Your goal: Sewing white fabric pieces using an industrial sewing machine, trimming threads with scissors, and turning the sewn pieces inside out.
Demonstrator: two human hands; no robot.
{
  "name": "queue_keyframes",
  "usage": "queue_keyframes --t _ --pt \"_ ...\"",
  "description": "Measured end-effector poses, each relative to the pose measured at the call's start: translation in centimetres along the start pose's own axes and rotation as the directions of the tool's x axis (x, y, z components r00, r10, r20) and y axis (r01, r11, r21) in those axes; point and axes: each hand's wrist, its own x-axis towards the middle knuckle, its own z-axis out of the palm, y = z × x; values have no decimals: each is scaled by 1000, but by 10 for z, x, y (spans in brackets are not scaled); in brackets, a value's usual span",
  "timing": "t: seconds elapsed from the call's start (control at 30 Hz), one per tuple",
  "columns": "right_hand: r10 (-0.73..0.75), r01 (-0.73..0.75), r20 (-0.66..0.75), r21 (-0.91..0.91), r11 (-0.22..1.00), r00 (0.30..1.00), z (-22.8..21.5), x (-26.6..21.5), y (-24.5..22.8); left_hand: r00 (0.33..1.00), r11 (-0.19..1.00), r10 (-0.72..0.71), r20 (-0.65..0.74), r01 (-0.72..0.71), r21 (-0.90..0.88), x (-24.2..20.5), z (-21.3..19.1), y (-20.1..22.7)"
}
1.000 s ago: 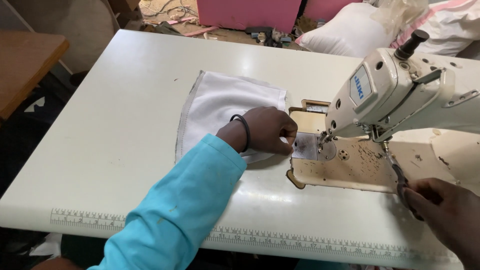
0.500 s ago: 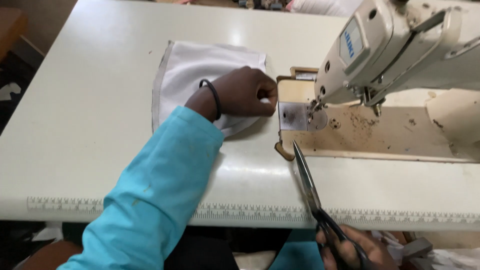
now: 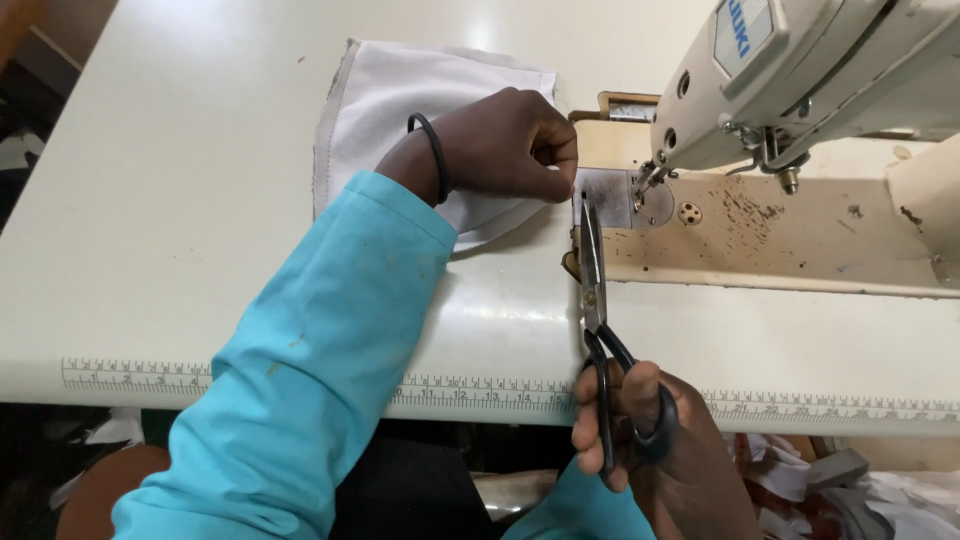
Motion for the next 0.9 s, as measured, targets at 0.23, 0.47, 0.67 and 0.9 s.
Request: queue_keyframes --t 0.23,0.47,0.67,0.9 --pt "-3 -9 -97 -124 992 995 21 -9 -16 999 1000 -25 37 25 12 -2 3 9" --pt "-84 74 -60 -163 984 995 24 -14 -16 987 979 159 30 -161 127 13 18 -19" --pt "-108 72 -149 -229 971 983 32 -15 -18 989 975 143 39 -148 167 18 21 -26" --pt "-189 151 -118 -271 951 975 38 -20 -18 992 996 82 93 -84 12 20 26 -34"
